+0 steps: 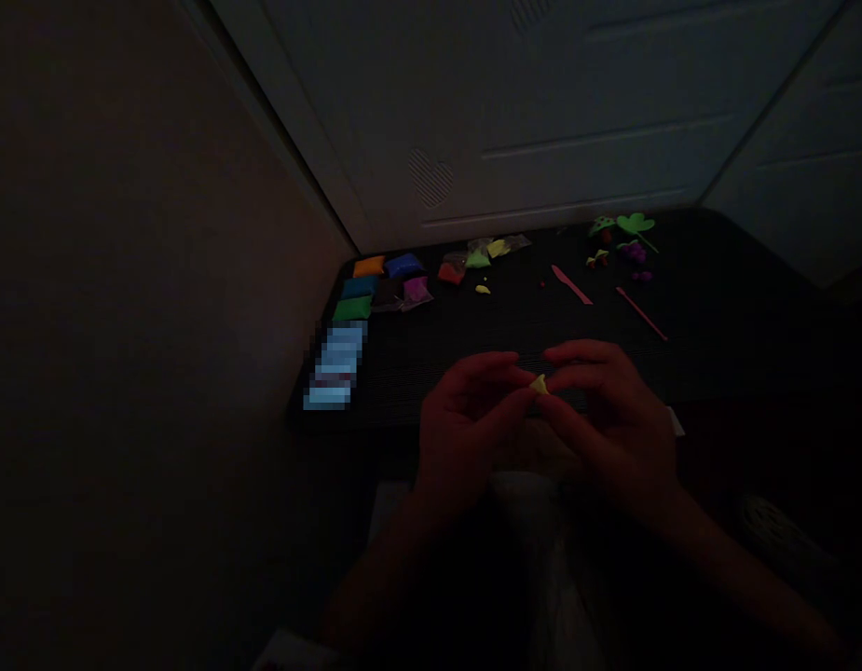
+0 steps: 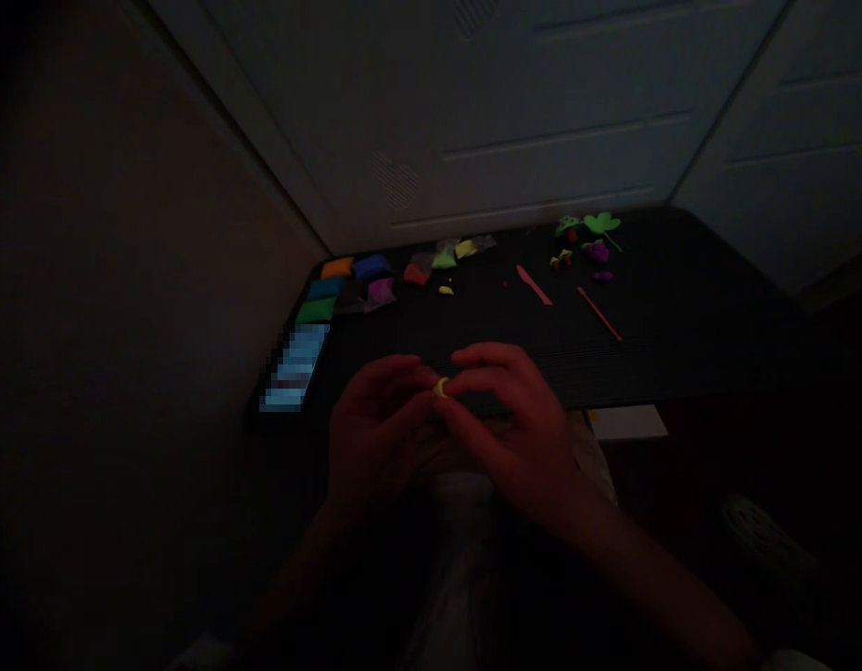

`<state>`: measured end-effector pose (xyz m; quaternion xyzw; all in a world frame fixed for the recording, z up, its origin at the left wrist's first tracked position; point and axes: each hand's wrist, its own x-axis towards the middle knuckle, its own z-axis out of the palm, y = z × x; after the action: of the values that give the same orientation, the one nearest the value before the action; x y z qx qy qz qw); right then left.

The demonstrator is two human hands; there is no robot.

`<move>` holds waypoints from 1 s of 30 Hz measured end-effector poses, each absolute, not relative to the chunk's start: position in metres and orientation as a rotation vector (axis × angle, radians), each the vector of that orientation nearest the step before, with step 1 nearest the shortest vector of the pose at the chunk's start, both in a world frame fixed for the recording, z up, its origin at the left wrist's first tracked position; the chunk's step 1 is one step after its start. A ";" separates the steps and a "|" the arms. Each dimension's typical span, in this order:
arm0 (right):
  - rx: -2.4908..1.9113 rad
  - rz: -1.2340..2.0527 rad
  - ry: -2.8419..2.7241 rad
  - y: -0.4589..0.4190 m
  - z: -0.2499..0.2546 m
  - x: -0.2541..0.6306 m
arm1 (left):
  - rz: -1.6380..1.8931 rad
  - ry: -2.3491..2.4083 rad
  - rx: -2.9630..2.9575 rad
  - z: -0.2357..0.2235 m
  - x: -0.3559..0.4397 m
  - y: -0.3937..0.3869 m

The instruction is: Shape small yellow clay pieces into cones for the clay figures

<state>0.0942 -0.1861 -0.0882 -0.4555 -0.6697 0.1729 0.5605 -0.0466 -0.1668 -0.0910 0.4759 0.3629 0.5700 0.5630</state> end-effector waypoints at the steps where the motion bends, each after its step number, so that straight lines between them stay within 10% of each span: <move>1: -1.077 0.409 -1.570 -0.186 -0.089 0.094 | 1.356 0.846 1.131 -0.091 -0.047 -0.167; 30: -1.059 0.568 -1.477 -0.185 -0.092 0.092 | 1.621 0.957 1.613 -0.091 -0.047 -0.174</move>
<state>0.0923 -0.1845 -0.0916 -0.4531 -0.6318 0.2429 0.5801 -0.0470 -0.1738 -0.0914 0.6152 0.3651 0.6182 0.3255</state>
